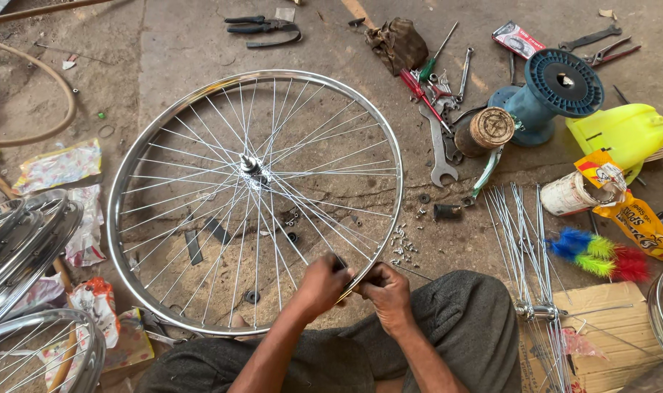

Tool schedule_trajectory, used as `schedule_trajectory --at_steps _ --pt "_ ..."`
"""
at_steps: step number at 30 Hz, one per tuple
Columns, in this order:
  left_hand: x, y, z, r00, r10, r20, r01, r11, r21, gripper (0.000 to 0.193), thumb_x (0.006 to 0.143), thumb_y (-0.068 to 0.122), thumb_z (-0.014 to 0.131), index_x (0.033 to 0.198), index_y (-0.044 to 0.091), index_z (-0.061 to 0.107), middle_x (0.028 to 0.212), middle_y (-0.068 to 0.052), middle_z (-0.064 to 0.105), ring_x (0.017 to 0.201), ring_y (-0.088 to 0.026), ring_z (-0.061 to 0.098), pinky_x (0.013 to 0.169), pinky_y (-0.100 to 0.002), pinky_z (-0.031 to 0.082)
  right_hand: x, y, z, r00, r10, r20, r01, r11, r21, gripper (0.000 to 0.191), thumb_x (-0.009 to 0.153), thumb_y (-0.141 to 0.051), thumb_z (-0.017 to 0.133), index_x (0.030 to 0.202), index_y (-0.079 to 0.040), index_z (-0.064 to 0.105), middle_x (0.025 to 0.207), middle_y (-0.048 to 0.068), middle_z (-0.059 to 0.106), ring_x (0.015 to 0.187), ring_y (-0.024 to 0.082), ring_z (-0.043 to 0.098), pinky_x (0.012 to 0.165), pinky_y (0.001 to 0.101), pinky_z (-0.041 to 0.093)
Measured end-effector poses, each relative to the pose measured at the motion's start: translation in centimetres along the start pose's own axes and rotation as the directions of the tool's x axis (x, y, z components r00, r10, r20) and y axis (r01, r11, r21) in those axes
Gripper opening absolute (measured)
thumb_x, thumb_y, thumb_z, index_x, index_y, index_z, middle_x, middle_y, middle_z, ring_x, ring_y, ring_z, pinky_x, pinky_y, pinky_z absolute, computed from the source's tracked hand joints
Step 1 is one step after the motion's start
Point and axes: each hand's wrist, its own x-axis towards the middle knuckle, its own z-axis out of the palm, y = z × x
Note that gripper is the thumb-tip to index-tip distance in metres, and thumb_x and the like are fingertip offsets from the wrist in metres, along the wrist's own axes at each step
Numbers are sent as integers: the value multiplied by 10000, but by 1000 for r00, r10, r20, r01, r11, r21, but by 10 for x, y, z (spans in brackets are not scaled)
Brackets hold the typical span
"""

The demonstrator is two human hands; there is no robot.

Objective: The person laces a bicycle wheel by inserting spokes through the rim and hub, then tightening the nipples by hand. The person sits on the ground and works on the wheel throughout the clip.

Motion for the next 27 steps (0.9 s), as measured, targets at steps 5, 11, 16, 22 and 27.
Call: schedule_trajectory --at_steps 5,11,16,22,27 --pt "-10 2 -3 827 544 -143 -266 602 753 204 969 242 614 1028 50 652 783 -115 663 587 -232 608 710 -477 512 5 10 -6 995 -86 59 86 996 -7 176 775 -65 854 874 -57 709 802 44 725 707 115 664 666 290 621" --pt "3 7 -19 910 400 110 -371 667 646 222 1005 266 567 1057 78 671 724 -111 630 609 -223 569 646 -454 512 18 15 -12 988 -61 139 57 998 32 165 795 -24 851 889 -4 717 824 80 750 737 143 711 695 310 644" --pt "9 5 -14 922 343 181 -386 765 515 316 1044 329 513 929 66 646 691 -110 620 609 -241 566 619 -469 483 19 14 -13 984 -45 171 40 999 37 165 798 -2 838 916 20 724 847 102 769 772 164 742 723 328 650" --pt "17 9 -13 960 221 173 -279 817 505 372 1040 412 509 892 98 643 733 -87 602 701 -245 570 701 -465 486 19 13 -14 983 -49 178 39 998 56 148 815 -12 818 937 10 737 861 92 772 797 154 746 746 322 661" --pt "21 3 -10 884 452 118 -415 641 646 408 1057 400 486 865 87 662 718 -107 620 693 -269 572 798 -467 455 20 11 -14 988 7 156 -18 997 69 139 828 -36 809 949 6 754 831 101 766 773 162 741 723 326 657"
